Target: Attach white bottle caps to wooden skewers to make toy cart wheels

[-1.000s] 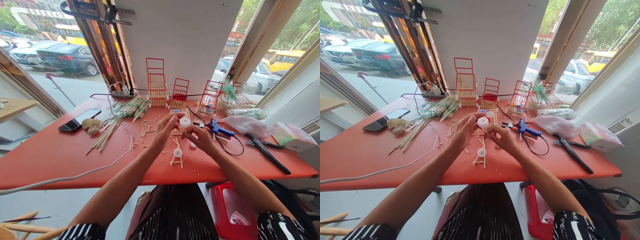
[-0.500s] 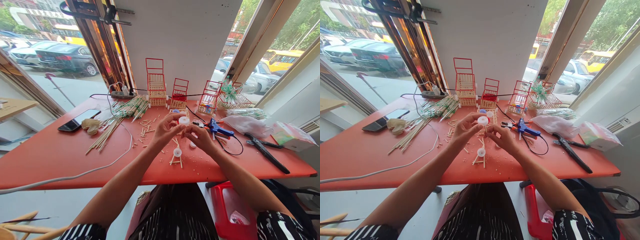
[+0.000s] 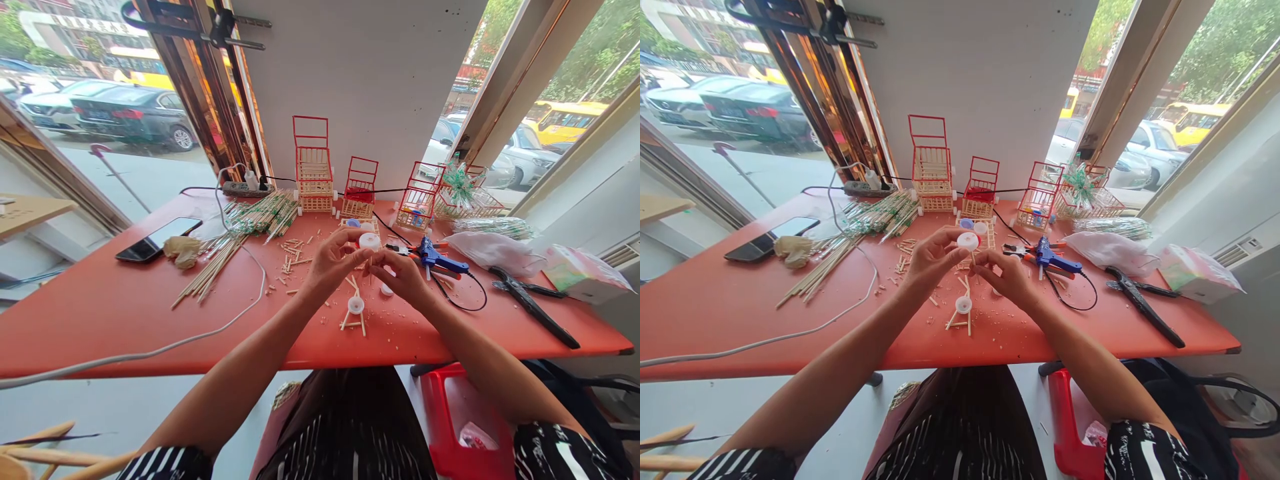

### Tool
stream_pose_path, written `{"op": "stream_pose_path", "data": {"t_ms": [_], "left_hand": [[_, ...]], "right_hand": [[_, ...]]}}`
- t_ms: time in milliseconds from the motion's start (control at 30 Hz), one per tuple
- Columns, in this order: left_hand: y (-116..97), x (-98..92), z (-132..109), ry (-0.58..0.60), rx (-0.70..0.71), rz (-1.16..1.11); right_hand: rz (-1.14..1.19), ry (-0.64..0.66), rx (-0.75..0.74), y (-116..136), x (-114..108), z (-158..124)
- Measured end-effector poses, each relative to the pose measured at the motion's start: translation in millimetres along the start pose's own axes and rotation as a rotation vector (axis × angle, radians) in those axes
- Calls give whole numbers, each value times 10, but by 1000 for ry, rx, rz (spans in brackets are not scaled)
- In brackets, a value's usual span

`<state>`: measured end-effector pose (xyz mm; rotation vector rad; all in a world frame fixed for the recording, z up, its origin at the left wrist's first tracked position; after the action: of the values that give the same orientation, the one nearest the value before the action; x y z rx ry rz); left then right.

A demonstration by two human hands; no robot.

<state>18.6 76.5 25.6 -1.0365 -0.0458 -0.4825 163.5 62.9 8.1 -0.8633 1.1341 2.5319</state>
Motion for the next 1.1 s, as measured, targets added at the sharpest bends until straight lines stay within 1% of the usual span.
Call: {"op": "stream_pose_path", "data": {"t_ms": [233, 400, 500, 567, 800, 1000, 1100], "left_hand": [[-30, 10, -18, -2, -43, 0], [-24, -20, -27, 0, -11, 47], [26, -60, -14, -36, -5, 49], [77, -73, -3, -53, -28, 36], [210, -70, -9, -44, -105, 99], [252, -85, -6, -56, -94, 162], [300, -81, -1, -62, -102, 143]], "right_hand": [[-12, -2, 16, 9, -10, 6], [14, -3, 36, 23, -30, 21], [10, -18, 69, -9, -47, 26], [2, -40, 82, -38, -61, 27], [9, -85, 101, -116, -65, 23], [18, -95, 108, -150, -61, 24], [19, -84, 106, -168, -44, 25]]}}
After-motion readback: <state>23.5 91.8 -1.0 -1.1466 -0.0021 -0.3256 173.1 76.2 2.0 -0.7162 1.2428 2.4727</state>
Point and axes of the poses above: each hand's wrist, its own z-axis towards the middle knuckle, its own x-axis out of the palm, y = z × x, the point moved 8 cm from there along z, towards the middle knuckle, and after that the axes turned 7 degrees about -z, right-handed, at the moved point
